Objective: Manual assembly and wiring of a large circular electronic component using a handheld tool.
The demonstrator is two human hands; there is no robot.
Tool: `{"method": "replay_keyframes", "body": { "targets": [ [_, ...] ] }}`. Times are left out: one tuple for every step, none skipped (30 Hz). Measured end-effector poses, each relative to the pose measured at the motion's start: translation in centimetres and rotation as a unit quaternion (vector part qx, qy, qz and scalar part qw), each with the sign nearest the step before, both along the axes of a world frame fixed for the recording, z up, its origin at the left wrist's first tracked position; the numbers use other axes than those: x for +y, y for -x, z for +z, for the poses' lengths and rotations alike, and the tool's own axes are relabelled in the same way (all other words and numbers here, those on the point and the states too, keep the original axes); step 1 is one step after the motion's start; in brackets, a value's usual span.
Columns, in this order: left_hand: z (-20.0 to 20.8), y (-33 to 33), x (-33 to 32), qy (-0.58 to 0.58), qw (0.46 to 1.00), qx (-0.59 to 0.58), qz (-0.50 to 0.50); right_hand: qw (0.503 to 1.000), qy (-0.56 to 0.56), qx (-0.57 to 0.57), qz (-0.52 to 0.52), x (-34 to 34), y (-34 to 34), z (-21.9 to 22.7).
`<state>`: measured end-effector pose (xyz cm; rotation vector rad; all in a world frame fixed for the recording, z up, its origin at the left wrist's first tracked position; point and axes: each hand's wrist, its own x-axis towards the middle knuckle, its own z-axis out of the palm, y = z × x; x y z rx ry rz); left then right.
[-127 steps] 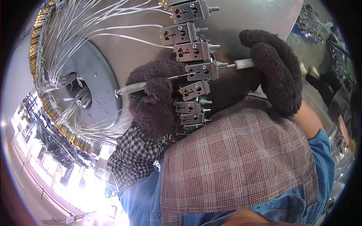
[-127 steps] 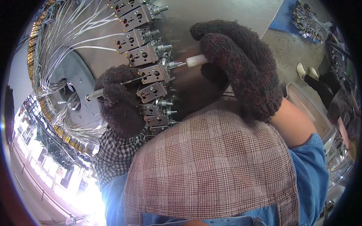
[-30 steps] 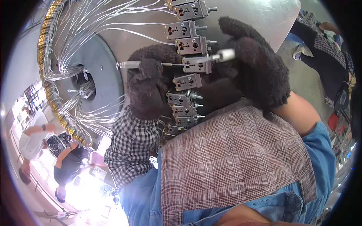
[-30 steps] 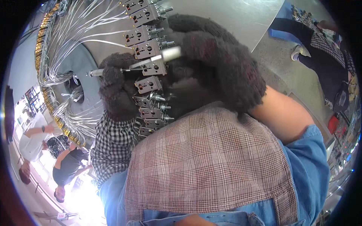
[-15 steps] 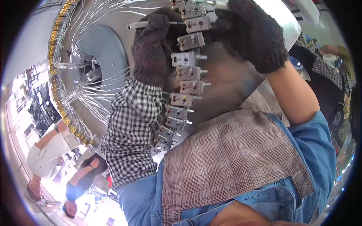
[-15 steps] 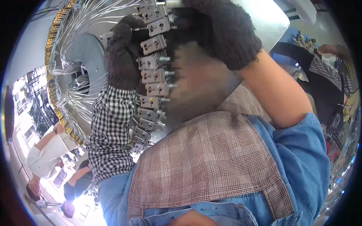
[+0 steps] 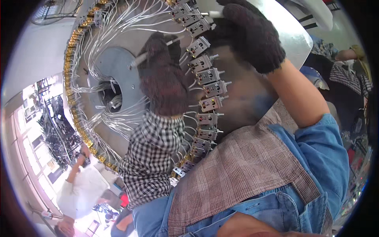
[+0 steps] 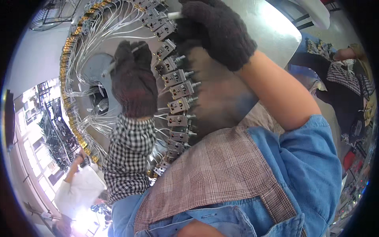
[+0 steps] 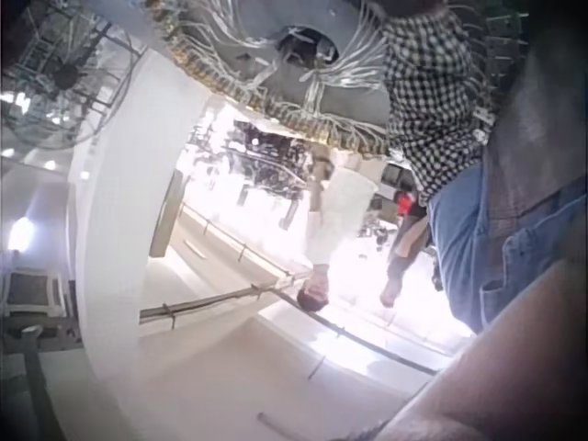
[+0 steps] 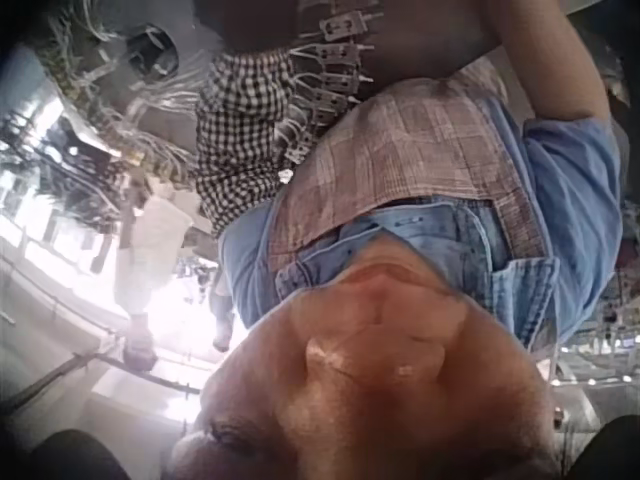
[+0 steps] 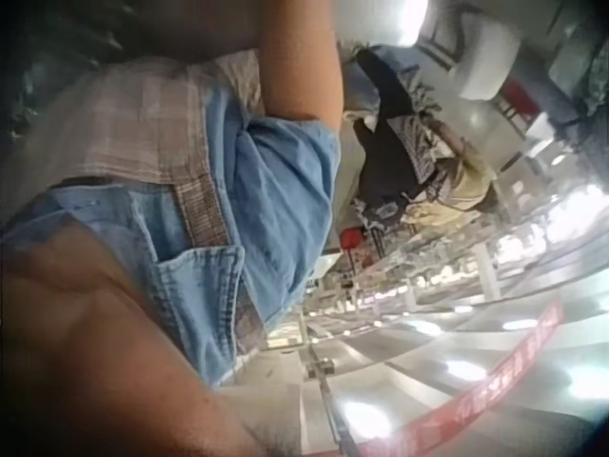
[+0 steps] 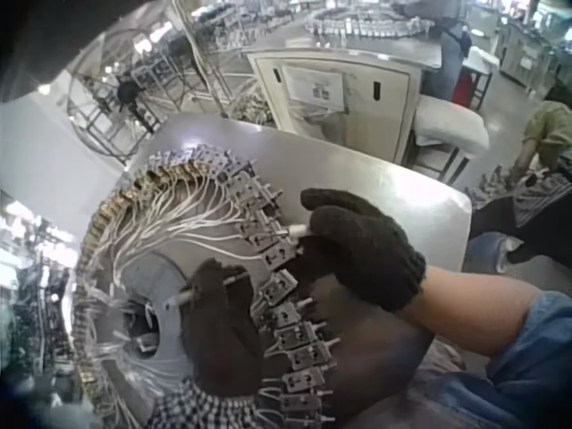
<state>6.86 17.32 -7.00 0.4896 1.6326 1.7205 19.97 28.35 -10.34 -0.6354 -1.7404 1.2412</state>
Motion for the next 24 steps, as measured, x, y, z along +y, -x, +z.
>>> {"method": "replay_keyframes", "body": {
  "targets": [
    [-0.4,-0.3,-0.4,-0.006,1.0,0.005,-0.004,0.956,0.282,0.074,0.022,-0.2,-0.3,1.5],
    [-0.8,-0.6,-1.1,0.093,0.996,-0.003,-0.007,0.828,0.541,0.138,0.042,-0.7,-0.7,2.7],
    [-1.1,-0.8,-1.4,0.191,0.981,-0.011,-0.01,0.831,0.538,0.139,0.039,-1.1,-0.9,2.9],
    [-1.3,-0.9,-1.2,0.186,0.982,-0.011,-0.015,0.845,0.513,0.147,0.038,-1.6,-1.0,2.9],
    [-1.8,-0.8,-0.7,0.132,0.987,-0.085,-0.021,0.858,0.489,0.153,0.036,-1.8,-1.1,3.0],
    [-2.3,-0.7,-0.1,0.078,0.984,-0.16,-0.026,0.861,0.483,0.153,0.033,-1.9,-1.1,3.2],
    [-2.8,-0.8,0.3,0.027,0.971,-0.235,-0.027,0.858,0.494,0.143,0.008,-2.1,-1.2,3.3],
    [-3.3,-0.7,0.7,0.009,0.96,-0.279,-0.03,0.853,0.505,0.132,-0.017,-2.3,-1.3,3.3],
    [-3.6,-0.8,1.0,0.007,0.959,-0.283,-0.028,0.854,0.504,0.128,-0.018,-2.5,-1.4,3.3],
    [-3.7,-1.0,1.6,0.022,0.955,-0.295,-0.027,0.865,0.479,0.145,-0.03,-2.5,-1.5,3.3],
    [-3.8,-1.0,2.1,0.036,0.951,-0.306,-0.025,0.875,0.454,0.162,-0.041,-2.4,-1.5,3.3],
    [-3.8,-0.7,2.5,0.024,0.937,-0.349,0.01,0.877,0.453,0.157,-0.04,-2.2,-1.4,3.3],
    [-3.6,-0.7,2.6,0.02,0.936,-0.351,0.012,0.895,0.431,0.115,-0.031,-2.1,-1.4,3.3],
    [-3.3,-0.7,2.7,0.003,0.939,-0.344,-0.004,0.91,0.407,0.072,-0.02,-1.9,-1.3,3.2],
    [-2.9,-0.8,2.7,-0.015,0.942,-0.336,-0.019,0.912,0.405,0.07,-0.017,-1.9,-1.4,2.8],
    [-2.6,-0.9,2.9,-0.018,0.941,-0.336,-0.018,0.889,0.442,0.116,-0.022,-1.7,-1.4,2.0],
    [-2.2,-1.2,3.0,-0.011,0.949,-0.314,-0.003,0.863,0.478,0.161,-0.028,-1.4,-1.4,1.6],
    [-1.8,-1.4,3.1,-0.004,0.957,-0.291,0.012,0.838,0.505,0.205,-0.019,-0.8,-1.4,1.7],
    [-1.8,-1.3,2.8,-0.005,0.957,-0.291,0.013,0.839,0.504,0.205,-0.018,-0.6,-1.7,1.8],
    [-2.1,-1.1,2.3,0.009,0.974,-0.228,-0.003,0.846,0.5,0.183,-0.021,-0.4,-2.1,2.0],
    [-2.5,-0.8,1.8,0.023,0.986,-0.164,-0.02,0.853,0.495,0.161,-0.026,-0.1,-2.5,2.1],
    [-2.1,-0.5,1.6,0.121,0.983,-0.12,-0.073,0.853,0.497,0.158,-0.024,0.3,-3.4,1.9],
    [-1.8,-1.0,1.5,0.121,0.983,-0.122,-0.071,0.863,0.495,0.104,-0.007,0.7,-4.3,1.6],
    [-1.1,-1.7,1.4,0.065,0.98,-0.189,0.005,0.869,0.492,0.05,0.011,1.1,-5.1,1.4]
  ]
}}
